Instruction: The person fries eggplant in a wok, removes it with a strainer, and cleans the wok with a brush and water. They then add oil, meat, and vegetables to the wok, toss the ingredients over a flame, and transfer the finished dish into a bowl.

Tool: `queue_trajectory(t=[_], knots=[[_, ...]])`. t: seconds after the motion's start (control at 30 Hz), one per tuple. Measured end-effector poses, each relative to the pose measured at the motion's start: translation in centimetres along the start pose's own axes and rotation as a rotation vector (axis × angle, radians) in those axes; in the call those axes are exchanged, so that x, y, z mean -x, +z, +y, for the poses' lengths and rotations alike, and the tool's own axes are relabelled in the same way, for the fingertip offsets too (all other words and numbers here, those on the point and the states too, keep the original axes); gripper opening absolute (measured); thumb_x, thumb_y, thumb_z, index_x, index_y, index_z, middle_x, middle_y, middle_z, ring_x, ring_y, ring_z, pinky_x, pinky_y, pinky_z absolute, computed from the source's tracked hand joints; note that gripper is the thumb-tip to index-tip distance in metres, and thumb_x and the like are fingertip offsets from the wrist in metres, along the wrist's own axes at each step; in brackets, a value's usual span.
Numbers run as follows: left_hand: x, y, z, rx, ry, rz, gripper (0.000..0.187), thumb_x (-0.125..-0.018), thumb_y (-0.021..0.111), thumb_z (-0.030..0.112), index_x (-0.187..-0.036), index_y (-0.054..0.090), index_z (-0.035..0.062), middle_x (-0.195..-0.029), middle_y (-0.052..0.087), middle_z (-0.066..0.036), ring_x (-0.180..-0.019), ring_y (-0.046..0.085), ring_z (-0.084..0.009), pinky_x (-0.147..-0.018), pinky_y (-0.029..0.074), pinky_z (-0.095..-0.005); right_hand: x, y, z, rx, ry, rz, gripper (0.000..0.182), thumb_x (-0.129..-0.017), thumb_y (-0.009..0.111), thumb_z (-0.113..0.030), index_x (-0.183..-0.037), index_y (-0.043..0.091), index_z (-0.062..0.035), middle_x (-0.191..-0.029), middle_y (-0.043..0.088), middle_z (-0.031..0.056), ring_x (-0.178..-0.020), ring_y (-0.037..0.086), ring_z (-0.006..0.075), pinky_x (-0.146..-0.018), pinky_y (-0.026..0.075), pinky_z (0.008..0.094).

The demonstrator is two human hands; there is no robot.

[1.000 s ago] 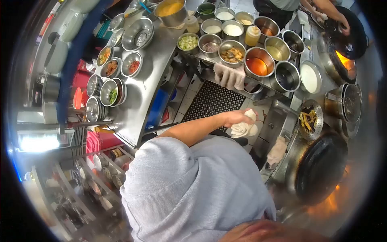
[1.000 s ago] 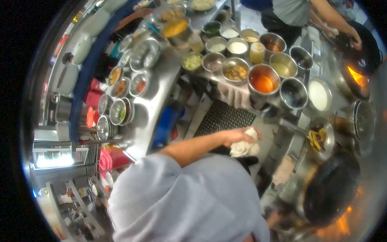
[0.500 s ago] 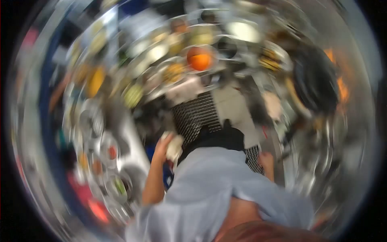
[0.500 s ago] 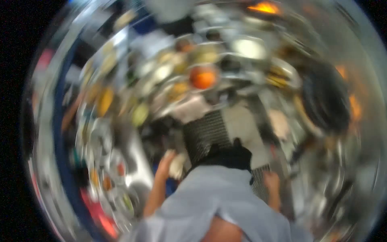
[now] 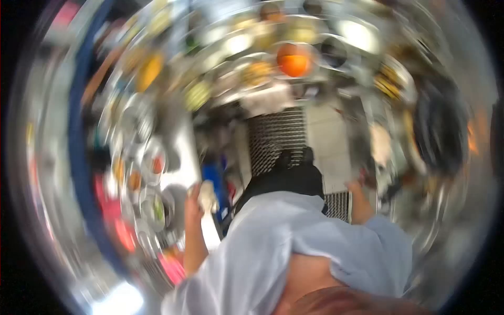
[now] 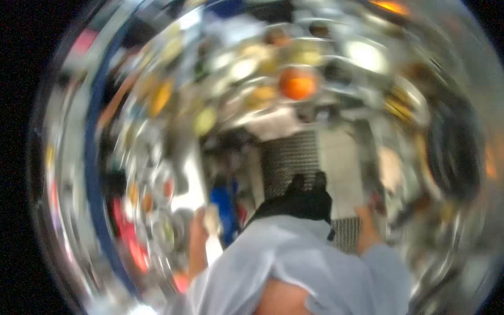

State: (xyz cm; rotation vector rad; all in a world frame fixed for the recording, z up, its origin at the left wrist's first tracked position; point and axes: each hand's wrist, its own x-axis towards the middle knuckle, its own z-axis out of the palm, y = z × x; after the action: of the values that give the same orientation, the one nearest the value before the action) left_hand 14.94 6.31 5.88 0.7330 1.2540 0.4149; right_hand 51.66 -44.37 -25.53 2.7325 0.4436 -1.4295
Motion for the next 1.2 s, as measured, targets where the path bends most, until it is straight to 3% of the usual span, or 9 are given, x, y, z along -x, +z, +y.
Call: queue_trajectory(t=[0.1, 0.2, 0.23, 0.3, 0.47, 0.63, 0.87, 1.1, 1.2], knots=[[3.5, -5.7, -4.1, 0.057, 0.188, 0.506, 0.035, -0.088, 0.060, 0.022, -0.113, 0.053, -0.0012, -0.098, 0.063, -0.012, -0.083, 0.065, -0.0235, -0.068, 0.054, -0.0343, -7.5, 3.6, 4.5, 0.590, -0.560, 0.281, 0.037, -0.083, 0.056, -0.032, -0.110, 0.064, -0.0076, -0.103, 0.064, 0.0157, -0.099, 0.060, 0.0298, -0.089, 0.045, 0.0435], [9.0, -7.5, -3.0, 0.447, 0.203, 0.624, 0.038, -0.086, 0.063, 0.027, -0.110, 0.054, -0.0012, -0.097, 0.062, -0.012, -0.082, 0.064, -0.0236, -0.067, 0.054, -0.0349, -8.0, -2.9, -0.3, 0.261, -0.573, -0.290, 0.035, -0.082, 0.054, -0.022, -0.110, 0.062, -0.0026, -0.087, 0.066, 0.0168, -0.077, 0.065, 0.0295, -0.073, 0.050, 0.0387], [9.9, -8.8, -2.9, 0.516, 0.263, 0.716, 0.039, -0.086, 0.064, 0.029, -0.109, 0.055, -0.0010, -0.096, 0.062, -0.012, -0.080, 0.064, -0.0233, -0.066, 0.053, -0.0348, -5.3, -4.5, -12.5, 0.451, -0.508, -0.268, 0.046, -0.083, 0.053, -0.032, -0.117, 0.057, -0.0005, -0.117, 0.057, 0.0233, -0.109, 0.053, 0.0387, -0.092, 0.043, 0.0440], [10.8, -10.3, -1.6, 0.568, 0.295, 0.915, 0.039, -0.084, 0.065, 0.033, -0.104, 0.058, 0.0000, -0.091, 0.062, -0.011, -0.076, 0.063, -0.0219, -0.064, 0.052, -0.0349, -0.4, -6.5, -24.2, 0.179, -0.752, 0.064, 0.042, -0.077, 0.060, -0.025, -0.109, 0.060, 0.0017, -0.098, 0.064, 0.0232, -0.089, 0.063, 0.0345, -0.077, 0.049, 0.0393], [7.8, -17.7, 0.7, 0.380, 0.344, 0.956, 0.030, -0.081, 0.068, 0.029, -0.091, 0.062, 0.0008, -0.082, 0.062, -0.008, -0.069, 0.060, -0.0167, -0.059, 0.048, -0.0315, 19.0, -11.1, -53.5, 0.067, -1.237, -0.237, 0.033, -0.084, 0.058, -0.019, -0.112, 0.059, -0.0011, -0.107, 0.063, 0.0202, -0.100, 0.061, 0.0315, -0.086, 0.047, 0.0358], [6.0, -20.3, 1.2, 0.304, 0.414, 0.916, 0.017, -0.080, 0.065, 0.016, -0.088, 0.062, 0.0017, -0.076, 0.061, -0.004, -0.063, 0.055, -0.0121, -0.055, 0.044, -0.0298, 27.6, -2.6, -70.3, 0.084, -1.271, -0.537, 0.035, -0.086, 0.059, -0.029, -0.103, 0.059, 0.0017, -0.081, 0.066, 0.0139, -0.066, 0.063, 0.0216, -0.064, 0.049, 0.0321], [17.9, -16.6, -0.8, 0.390, 0.297, 0.941, 0.040, -0.078, 0.064, 0.024, -0.110, 0.057, 0.0017, -0.094, 0.060, -0.008, -0.087, 0.056, -0.0163, -0.076, 0.045, -0.0309, 27.1, 4.7, -75.9, 0.228, -1.344, -0.130, 0.027, -0.078, 0.059, -0.024, -0.076, 0.056, 0.0033, -0.068, 0.064, 0.0150, -0.051, 0.062, 0.0216, -0.054, 0.051, 0.0329], [22.0, -16.6, -7.0, 0.389, 0.238, 0.923, 0.026, -0.081, 0.059, 0.013, -0.104, 0.058, 0.0009, -0.090, 0.059, -0.004, -0.077, 0.054, -0.0120, -0.067, 0.045, -0.0265, 29.5, 1.2, -75.3, 0.177, -1.612, -0.067, 0.027, -0.074, 0.057, -0.015, -0.091, 0.056, 0.0056, -0.072, 0.063, 0.0174, -0.064, 0.064, 0.0258, -0.058, 0.053, 0.0365], [20.9, -17.2, -6.6, 0.388, 0.303, 0.857, 0.028, -0.082, 0.057, 0.007, -0.109, 0.056, -0.0020, -0.092, 0.059, -0.004, -0.076, 0.055, -0.0108, -0.066, 0.046, -0.0249, 29.5, -3.3, -70.6, -0.283, -1.042, -0.640, 0.048, -0.070, 0.057, -0.007, -0.116, 0.048, 0.0033, -0.088, 0.062, 0.0112, -0.070, 0.063, 0.0244, -0.057, 0.052, 0.0353]])
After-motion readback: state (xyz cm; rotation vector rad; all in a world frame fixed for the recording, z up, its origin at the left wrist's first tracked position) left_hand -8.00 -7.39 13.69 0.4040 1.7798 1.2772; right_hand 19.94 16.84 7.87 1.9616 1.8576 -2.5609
